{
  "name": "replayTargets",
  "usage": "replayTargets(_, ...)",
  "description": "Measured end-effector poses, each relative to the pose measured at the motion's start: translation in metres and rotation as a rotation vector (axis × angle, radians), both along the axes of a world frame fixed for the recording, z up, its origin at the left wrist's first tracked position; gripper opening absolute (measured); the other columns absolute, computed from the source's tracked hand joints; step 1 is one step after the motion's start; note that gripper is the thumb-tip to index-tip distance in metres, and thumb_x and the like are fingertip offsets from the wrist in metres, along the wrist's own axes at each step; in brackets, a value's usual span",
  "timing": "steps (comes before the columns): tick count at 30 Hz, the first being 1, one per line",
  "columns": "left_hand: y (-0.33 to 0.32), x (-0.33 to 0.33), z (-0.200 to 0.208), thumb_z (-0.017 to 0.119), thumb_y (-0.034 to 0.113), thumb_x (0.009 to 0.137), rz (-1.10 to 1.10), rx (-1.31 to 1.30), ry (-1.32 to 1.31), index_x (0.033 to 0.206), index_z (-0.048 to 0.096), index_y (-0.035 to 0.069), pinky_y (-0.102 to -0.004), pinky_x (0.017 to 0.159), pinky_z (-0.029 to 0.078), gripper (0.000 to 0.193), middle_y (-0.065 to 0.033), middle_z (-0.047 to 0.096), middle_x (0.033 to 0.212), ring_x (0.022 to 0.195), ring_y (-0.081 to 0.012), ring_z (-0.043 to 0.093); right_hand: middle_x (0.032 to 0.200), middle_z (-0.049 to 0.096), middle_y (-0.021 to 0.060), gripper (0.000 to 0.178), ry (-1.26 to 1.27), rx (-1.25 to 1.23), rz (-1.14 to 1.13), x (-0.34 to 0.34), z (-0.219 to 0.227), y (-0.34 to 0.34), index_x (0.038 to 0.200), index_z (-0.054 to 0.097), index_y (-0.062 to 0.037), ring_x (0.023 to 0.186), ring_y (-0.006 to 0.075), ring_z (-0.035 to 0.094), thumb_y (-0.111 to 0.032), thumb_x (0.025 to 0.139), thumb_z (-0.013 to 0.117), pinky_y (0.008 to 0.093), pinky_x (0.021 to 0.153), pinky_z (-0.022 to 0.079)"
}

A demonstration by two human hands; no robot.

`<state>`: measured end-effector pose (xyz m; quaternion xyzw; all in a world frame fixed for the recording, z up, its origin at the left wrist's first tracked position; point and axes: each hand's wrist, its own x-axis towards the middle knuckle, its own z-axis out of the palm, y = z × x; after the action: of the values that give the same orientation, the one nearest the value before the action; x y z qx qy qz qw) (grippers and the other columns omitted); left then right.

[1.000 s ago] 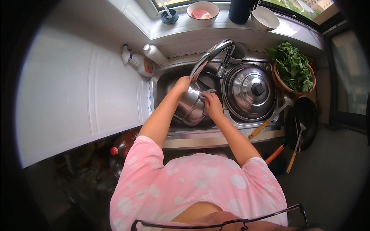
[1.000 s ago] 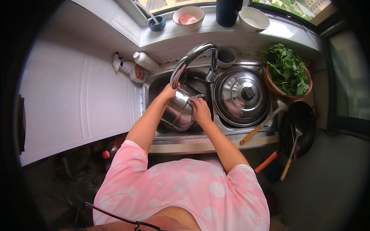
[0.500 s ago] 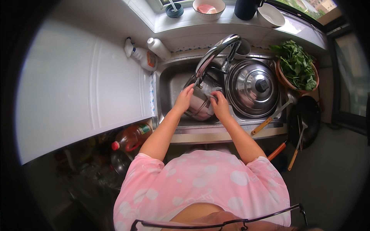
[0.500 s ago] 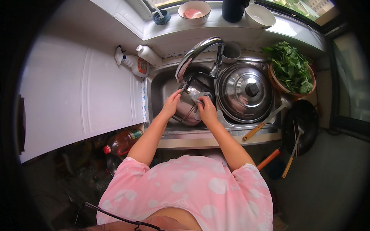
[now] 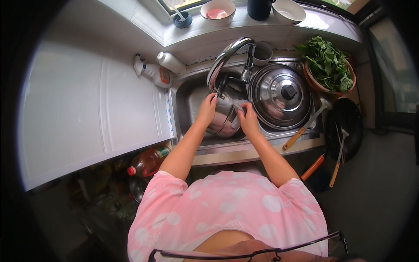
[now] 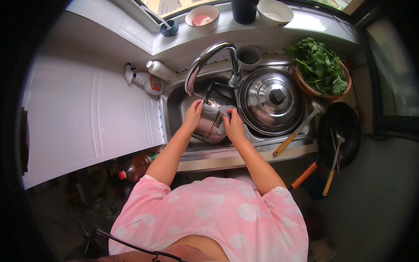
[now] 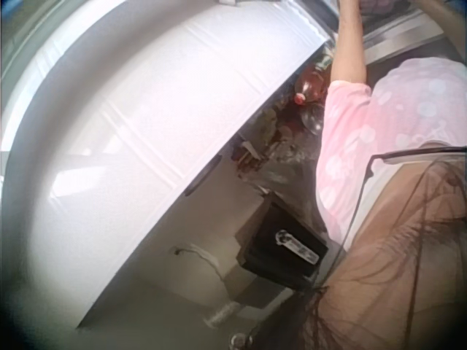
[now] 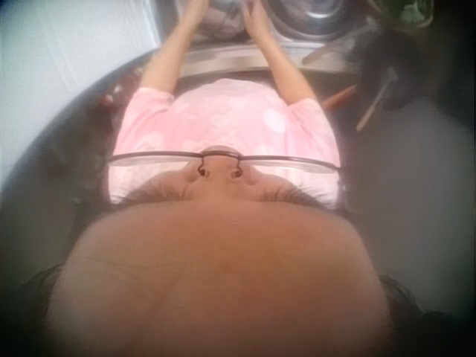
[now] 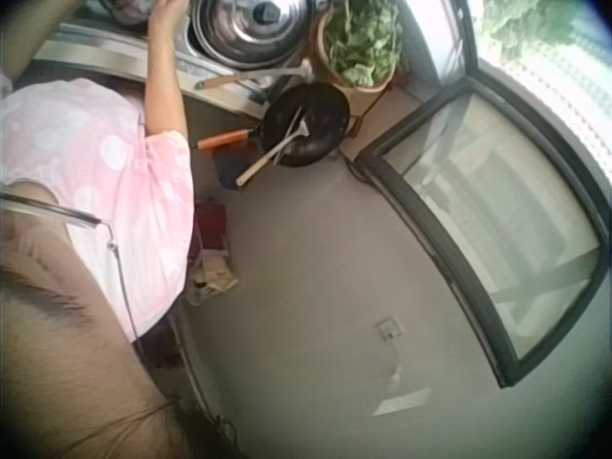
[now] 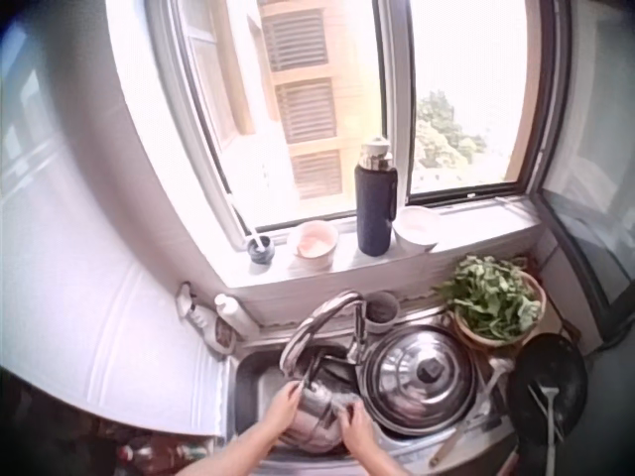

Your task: The person wipes and rinses a metal pot and a lid in a sink by hand, then carries the pot to a stove and places a ladle inside it.

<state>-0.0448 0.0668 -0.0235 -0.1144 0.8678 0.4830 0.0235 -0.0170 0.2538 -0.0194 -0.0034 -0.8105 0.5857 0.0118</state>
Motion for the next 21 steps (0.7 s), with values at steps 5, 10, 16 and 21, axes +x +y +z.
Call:
replayTargets(5, -0.006, 0.031, 0.002, 0.046, 0.028, 0.092, 0.061, 0.048, -0.044, 0.119, 0.054, 0.007, -0.0293, 0.082, 0.042, 0.035, -0.0137, 0.062, 0.101, 0.095, -0.0195, 0.057, 0.089, 0.056, 0.0170, 0.016, 0.133, 0.060, 0.076, -0.025, 0.000, -0.015, 0.091, 0.053, -0.0009, 0.083, 0.0357, 0.055, -0.010, 0.079, 0.058, 0.0391, 0.073, 0.043)
replayTargets(10, -0.016, 0.044, 0.000, 0.044, 0.029, 0.093, -0.028, 0.069, 0.091, 0.115, 0.056, 0.006, -0.0292, 0.085, 0.043, 0.035, -0.0156, 0.062, 0.104, 0.099, -0.0261, 0.059, 0.093, 0.057, 0.0175, 0.020, 0.077, 0.064, 0.012, -0.040, -0.002, -0.051, 0.094, 0.054, 0.0003, 0.089, 0.0346, 0.054, -0.010, 0.077, 0.059, 0.0386, 0.077, 0.043)
replayTargets(16, -0.029, 0.059, -0.003, 0.044, 0.028, 0.093, -0.043, 0.189, 0.041, 0.118, 0.054, 0.003, -0.0270, 0.091, 0.039, 0.037, -0.0131, 0.059, 0.112, 0.106, -0.0205, 0.054, 0.113, 0.049, 0.0174, 0.035, 0.422, 0.451, 0.231, -0.011, -0.012, -0.050, 0.109, 0.055, -0.0047, 0.104, 0.0321, 0.047, -0.014, 0.076, 0.061, 0.0445, 0.089, 0.036)
replayTargets(21, -0.031, 0.061, -0.003, 0.045, 0.026, 0.094, -0.056, 0.215, 0.041, 0.119, 0.053, 0.001, -0.0264, 0.092, 0.038, 0.036, -0.0117, 0.060, 0.112, 0.105, -0.0170, 0.054, 0.110, 0.048, 0.0167, 0.029, 0.245, 0.502, 0.166, -0.025, -0.010, -0.062, 0.105, 0.059, -0.0061, 0.103, 0.0338, 0.045, -0.013, 0.077, 0.059, 0.0455, 0.088, 0.034)
